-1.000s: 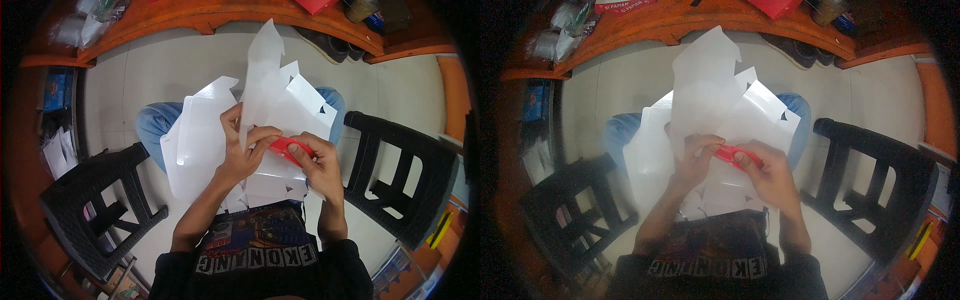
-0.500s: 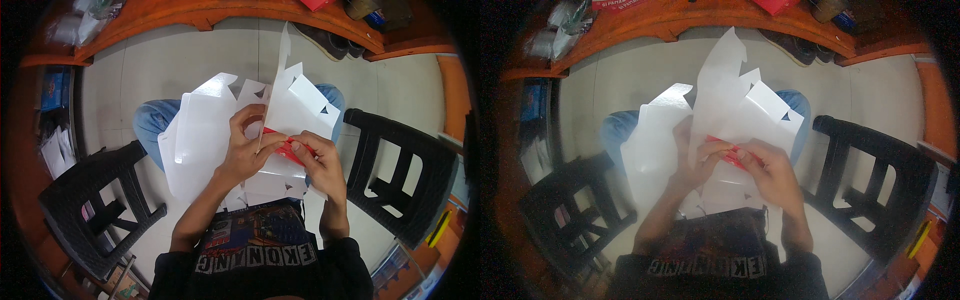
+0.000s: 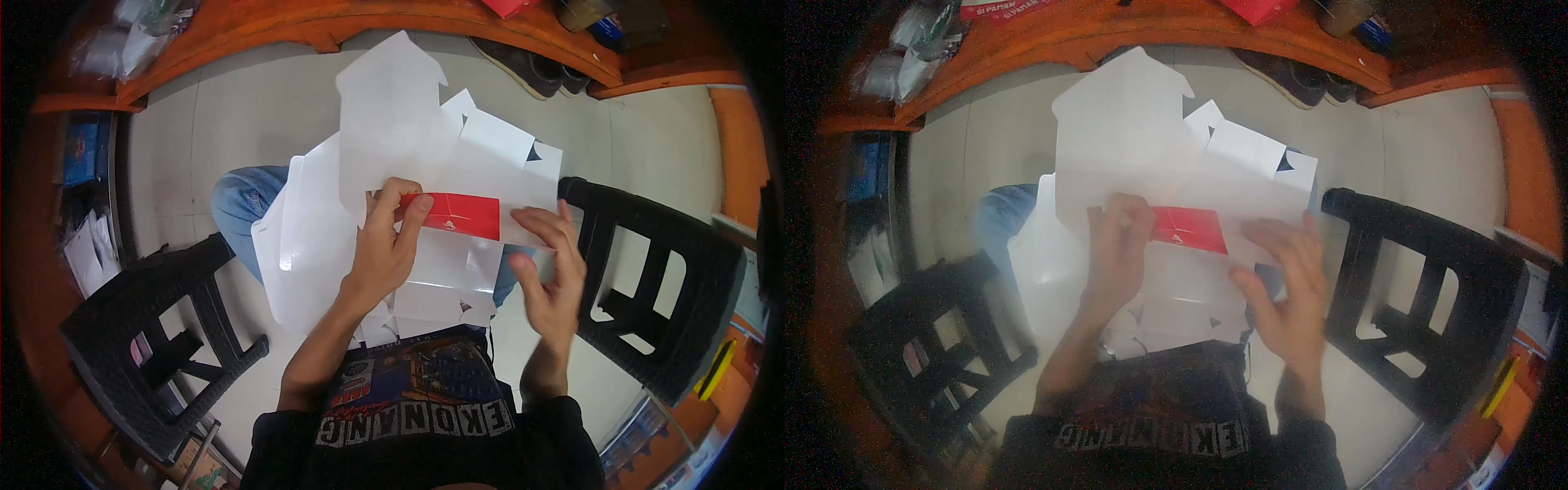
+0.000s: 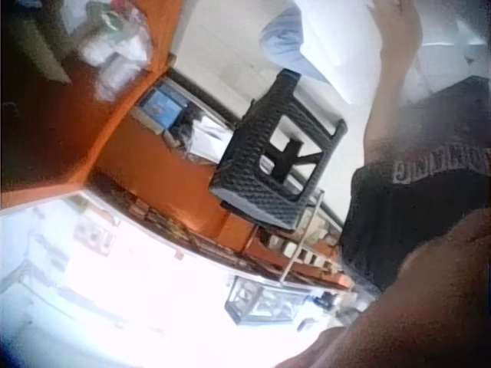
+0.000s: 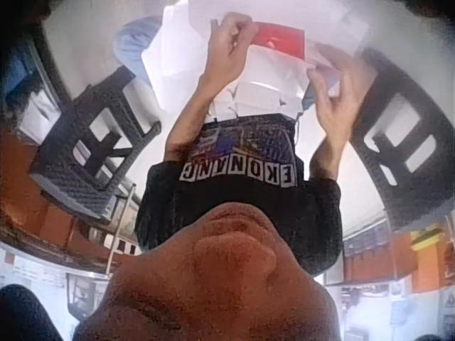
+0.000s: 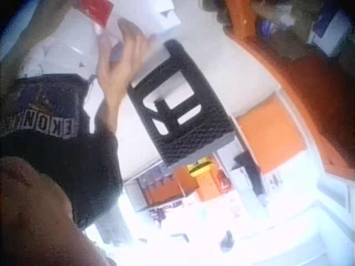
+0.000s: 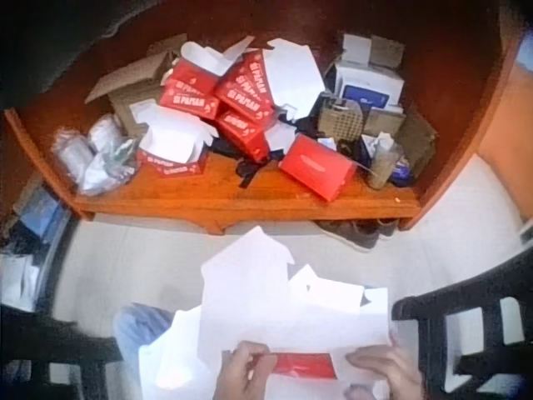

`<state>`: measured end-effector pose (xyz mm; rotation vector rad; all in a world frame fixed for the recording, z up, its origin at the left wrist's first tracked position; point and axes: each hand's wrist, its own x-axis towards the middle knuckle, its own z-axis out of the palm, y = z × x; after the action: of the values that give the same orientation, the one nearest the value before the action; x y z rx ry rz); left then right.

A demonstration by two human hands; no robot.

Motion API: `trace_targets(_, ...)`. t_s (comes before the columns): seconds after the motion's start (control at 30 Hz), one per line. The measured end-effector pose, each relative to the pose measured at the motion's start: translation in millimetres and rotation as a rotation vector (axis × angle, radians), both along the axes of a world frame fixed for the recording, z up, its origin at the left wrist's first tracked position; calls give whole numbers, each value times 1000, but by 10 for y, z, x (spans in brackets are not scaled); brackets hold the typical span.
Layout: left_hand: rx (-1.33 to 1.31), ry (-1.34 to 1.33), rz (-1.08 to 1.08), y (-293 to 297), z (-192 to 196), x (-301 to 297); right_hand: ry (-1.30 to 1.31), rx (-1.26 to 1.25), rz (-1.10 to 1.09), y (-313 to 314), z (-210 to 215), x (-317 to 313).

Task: The person sits cross-legged on the floor and assembles small white cardboard boxes by folding the flaps and inserting red rectangular inserts into them. The person repeatedly picks up a flat white box, folds it into shape, places a red insert inside, and sets the completed box aside on a nearby table.

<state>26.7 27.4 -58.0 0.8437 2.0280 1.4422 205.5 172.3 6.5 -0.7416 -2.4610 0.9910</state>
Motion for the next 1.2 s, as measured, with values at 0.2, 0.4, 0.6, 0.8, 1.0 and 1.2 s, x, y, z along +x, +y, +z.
trace_targets(0.2,-35,82,-92,0,102,93,37,79,-76,-99,-291,-220)
trace_targets(0.4,9,3,-145,6,-3,131,-23,76,7,-67,-308,-280)
trace_targets(0.6,18,-116,-210,9,-52,183,-58,50,192,50,-291,-268)
trace_targets(0.8,90,-64,-261,18,-93,92,-64,-18,275,162,-314,-282)
trace_targets(1.0,164,184,-305,69,30,-29,-135,-134,274,204,-300,-326)
trace_targets(1.2,116,62,-276,27,-159,15,-122,-37,267,58,-344,-372)
